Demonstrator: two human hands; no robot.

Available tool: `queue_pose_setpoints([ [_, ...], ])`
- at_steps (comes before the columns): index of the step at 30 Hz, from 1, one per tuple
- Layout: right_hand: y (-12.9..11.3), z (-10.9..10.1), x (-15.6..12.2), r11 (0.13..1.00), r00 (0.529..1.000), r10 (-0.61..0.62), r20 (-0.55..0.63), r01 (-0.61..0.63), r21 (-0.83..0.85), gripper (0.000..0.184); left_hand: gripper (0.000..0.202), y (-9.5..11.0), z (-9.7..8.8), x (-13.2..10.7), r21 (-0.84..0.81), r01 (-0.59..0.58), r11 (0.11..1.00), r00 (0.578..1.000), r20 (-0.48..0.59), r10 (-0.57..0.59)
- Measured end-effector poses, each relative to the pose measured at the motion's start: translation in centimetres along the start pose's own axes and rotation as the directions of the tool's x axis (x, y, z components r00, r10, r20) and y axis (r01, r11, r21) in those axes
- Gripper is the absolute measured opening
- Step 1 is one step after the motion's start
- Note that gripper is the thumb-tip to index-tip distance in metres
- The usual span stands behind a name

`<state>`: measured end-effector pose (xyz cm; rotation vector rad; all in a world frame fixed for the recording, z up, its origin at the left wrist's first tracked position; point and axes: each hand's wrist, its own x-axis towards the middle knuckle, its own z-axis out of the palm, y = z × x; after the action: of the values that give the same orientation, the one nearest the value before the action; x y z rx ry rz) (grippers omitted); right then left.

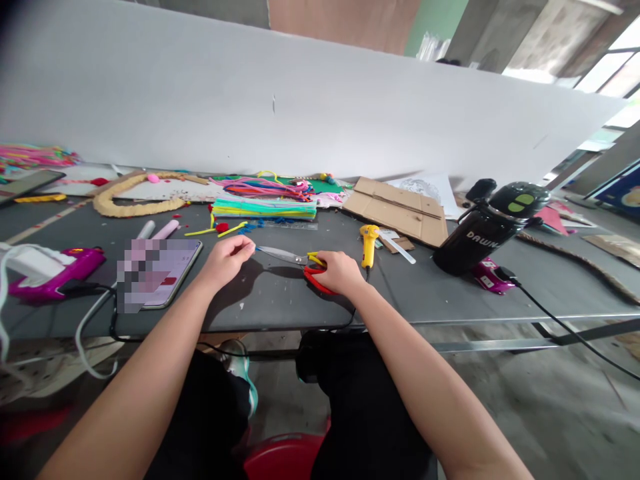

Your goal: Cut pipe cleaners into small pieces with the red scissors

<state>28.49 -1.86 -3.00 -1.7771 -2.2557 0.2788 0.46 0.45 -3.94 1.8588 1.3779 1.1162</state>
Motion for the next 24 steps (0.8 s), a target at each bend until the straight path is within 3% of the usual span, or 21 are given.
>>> queue_pose_setpoints([
  [24,0.41,-0.19,0.13,0.998,0.998,-0.055,0.021,0.054,0.038,0.033,0.020,-0.35,0.20,0.06,0.030,-0.043,0.999,0.999,-0.008,0.043],
])
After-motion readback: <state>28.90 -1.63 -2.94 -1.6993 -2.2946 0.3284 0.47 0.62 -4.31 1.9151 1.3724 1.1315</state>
